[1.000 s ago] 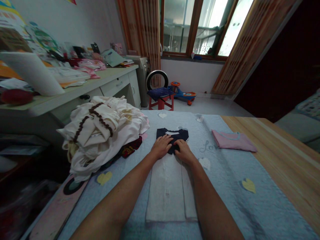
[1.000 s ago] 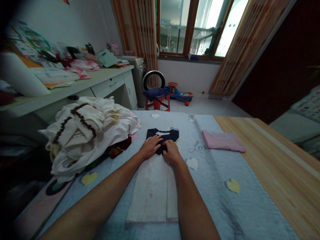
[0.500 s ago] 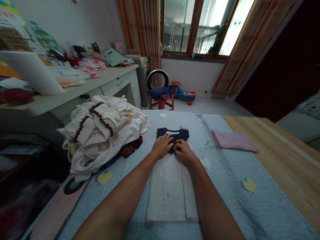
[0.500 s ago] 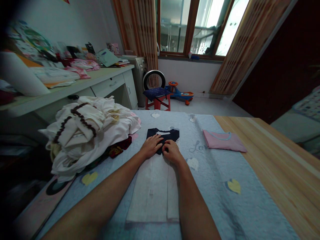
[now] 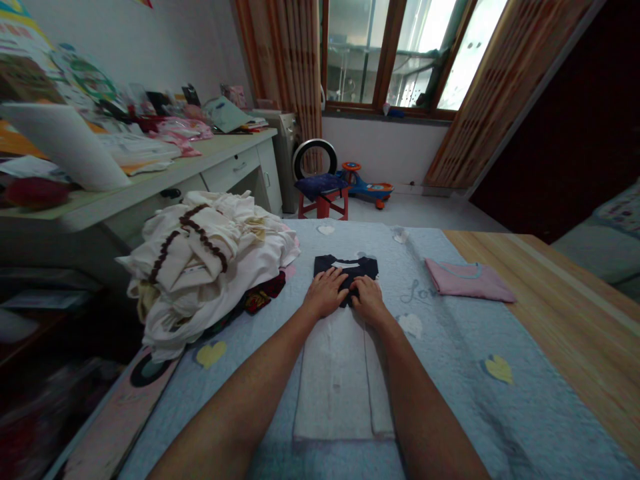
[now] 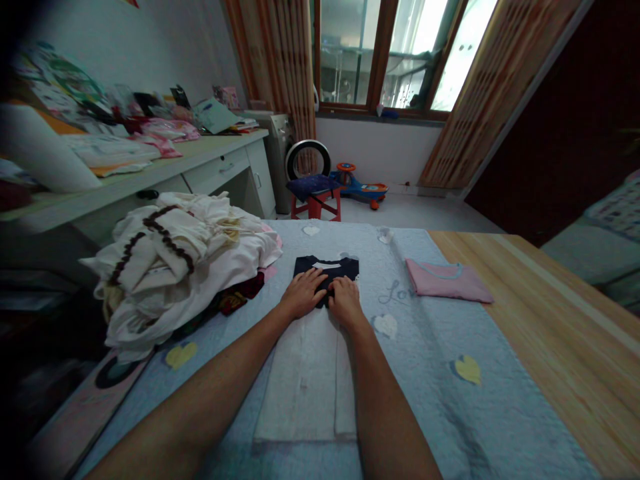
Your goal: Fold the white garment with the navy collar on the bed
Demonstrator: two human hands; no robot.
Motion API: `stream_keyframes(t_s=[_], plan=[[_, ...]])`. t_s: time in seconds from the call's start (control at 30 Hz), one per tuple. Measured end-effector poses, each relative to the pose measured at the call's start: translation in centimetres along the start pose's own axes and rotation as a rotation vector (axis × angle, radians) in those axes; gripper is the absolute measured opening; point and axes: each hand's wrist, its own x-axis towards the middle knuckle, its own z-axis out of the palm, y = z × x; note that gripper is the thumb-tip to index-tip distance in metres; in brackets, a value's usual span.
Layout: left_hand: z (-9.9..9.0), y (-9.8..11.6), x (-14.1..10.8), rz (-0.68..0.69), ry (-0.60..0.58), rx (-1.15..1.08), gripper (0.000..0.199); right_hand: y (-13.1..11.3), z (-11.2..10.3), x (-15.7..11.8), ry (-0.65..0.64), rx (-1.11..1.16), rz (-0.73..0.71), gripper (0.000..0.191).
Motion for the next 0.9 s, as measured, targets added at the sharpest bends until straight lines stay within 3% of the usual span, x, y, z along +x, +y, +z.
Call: stream_keyframes(t_s=[0.17, 0.43, 0.63, 0.73, 0.9], plan=[[-0.2, 0.2, -0.1, -0.005, 0.009, -0.012, 0.048, -0.5, 0.0, -0.9, -0.055, -0.138, 0.078, 0.038], [-0.2, 0.3, -0.1, -0.012, 0.015, -0.001, 0.048, -0.7, -0.3, -0.9, -0.141, -0.108, 0.074, 0.059], [0.0, 0.1, -0.1, -0.011, 0.026, -0.008, 0.047, 0.4, -0.8, 0.0, 0.062, 0.079, 0.032, 0.047], [0.0, 0.1, -0.1, -0.013, 0.033, -0.013, 0.046, 0.9, -0.8, 0.2, 0.171, 0.051, 0.076, 0.046], [0.1, 0.1, -0.1, -0.009, 0.046, -0.013, 0.047, 0.8, 0.0, -0.3, 0.079, -0.122, 0.143, 0.048]])
